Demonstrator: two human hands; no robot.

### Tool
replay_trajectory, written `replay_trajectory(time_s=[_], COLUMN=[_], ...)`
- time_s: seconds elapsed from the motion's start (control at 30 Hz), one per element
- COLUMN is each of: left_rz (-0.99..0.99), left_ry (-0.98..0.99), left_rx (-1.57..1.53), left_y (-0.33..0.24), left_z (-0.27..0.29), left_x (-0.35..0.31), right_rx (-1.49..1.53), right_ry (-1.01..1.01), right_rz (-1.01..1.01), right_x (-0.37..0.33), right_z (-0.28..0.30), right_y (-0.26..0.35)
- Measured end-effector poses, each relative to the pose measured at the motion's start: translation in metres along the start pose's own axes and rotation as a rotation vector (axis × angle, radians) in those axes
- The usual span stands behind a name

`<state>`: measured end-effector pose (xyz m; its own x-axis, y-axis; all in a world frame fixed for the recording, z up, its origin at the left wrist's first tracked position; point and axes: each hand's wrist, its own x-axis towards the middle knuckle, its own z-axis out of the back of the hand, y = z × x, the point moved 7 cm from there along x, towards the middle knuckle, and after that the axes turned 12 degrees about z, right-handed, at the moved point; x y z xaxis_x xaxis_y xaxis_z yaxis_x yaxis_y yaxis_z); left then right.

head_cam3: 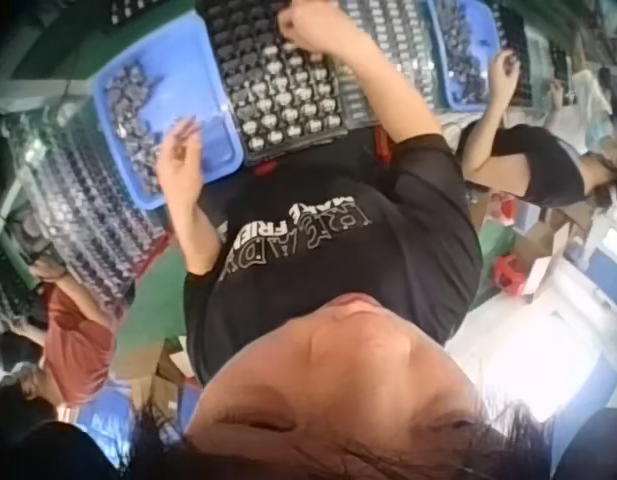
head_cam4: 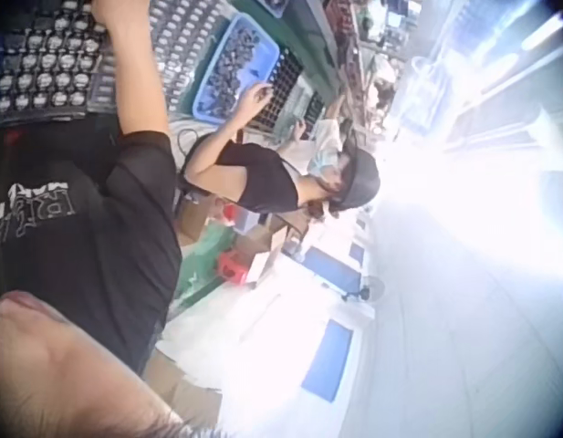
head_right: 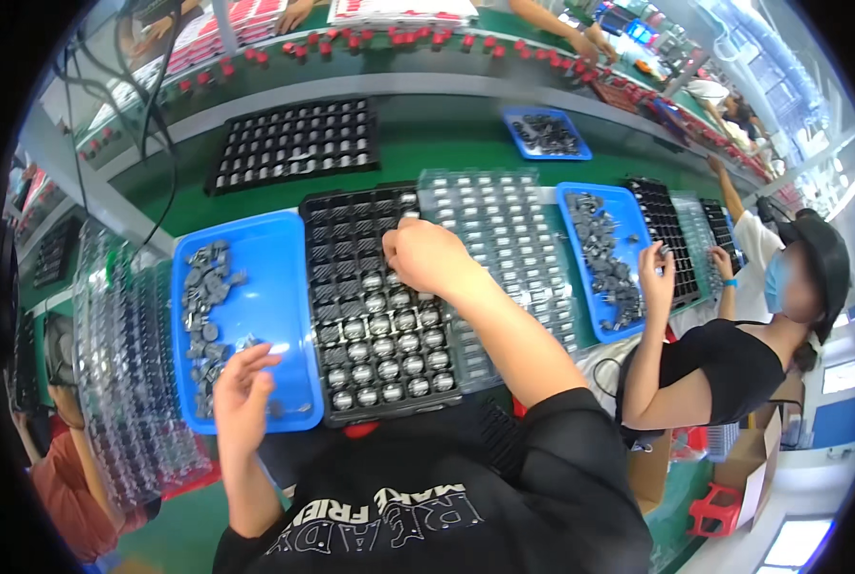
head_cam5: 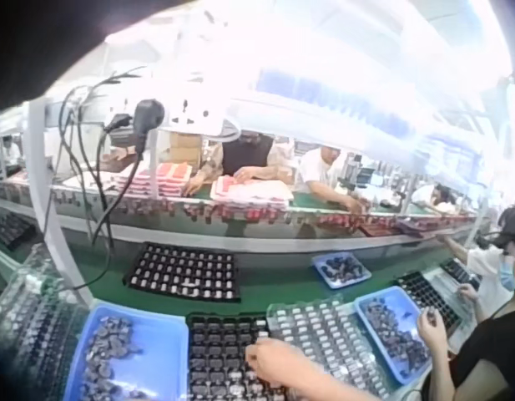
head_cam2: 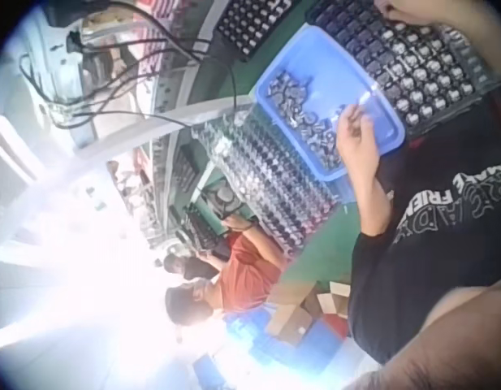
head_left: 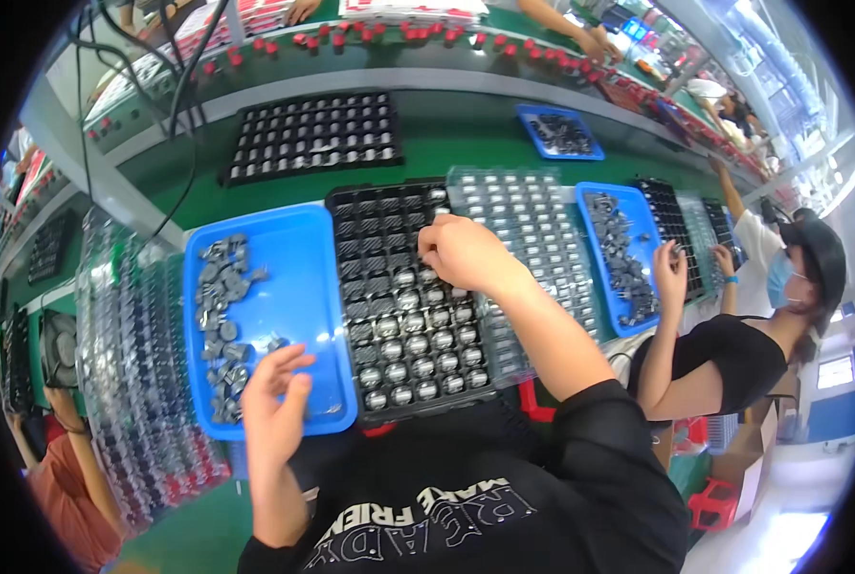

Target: The recorder is picking up small metal components from a blue tray and organizing them into a black grid tray at an assembly line.

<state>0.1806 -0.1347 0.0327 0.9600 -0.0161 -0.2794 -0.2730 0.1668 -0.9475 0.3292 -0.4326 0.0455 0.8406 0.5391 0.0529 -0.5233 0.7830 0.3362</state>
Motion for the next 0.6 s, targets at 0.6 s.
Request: replay_trajectory(time_s=[0.6], left_rz=[0.091], left_ry=[-0.363], left_rx=[-0.067], left_y=[0.012], left_z=[0.07], left_x=[-0.013], right_rx=[1.225], right_ry=[-1.17], right_rz=[-1.175], right_x=[-0.03], right_z=[0.042], right_y=[-0.426])
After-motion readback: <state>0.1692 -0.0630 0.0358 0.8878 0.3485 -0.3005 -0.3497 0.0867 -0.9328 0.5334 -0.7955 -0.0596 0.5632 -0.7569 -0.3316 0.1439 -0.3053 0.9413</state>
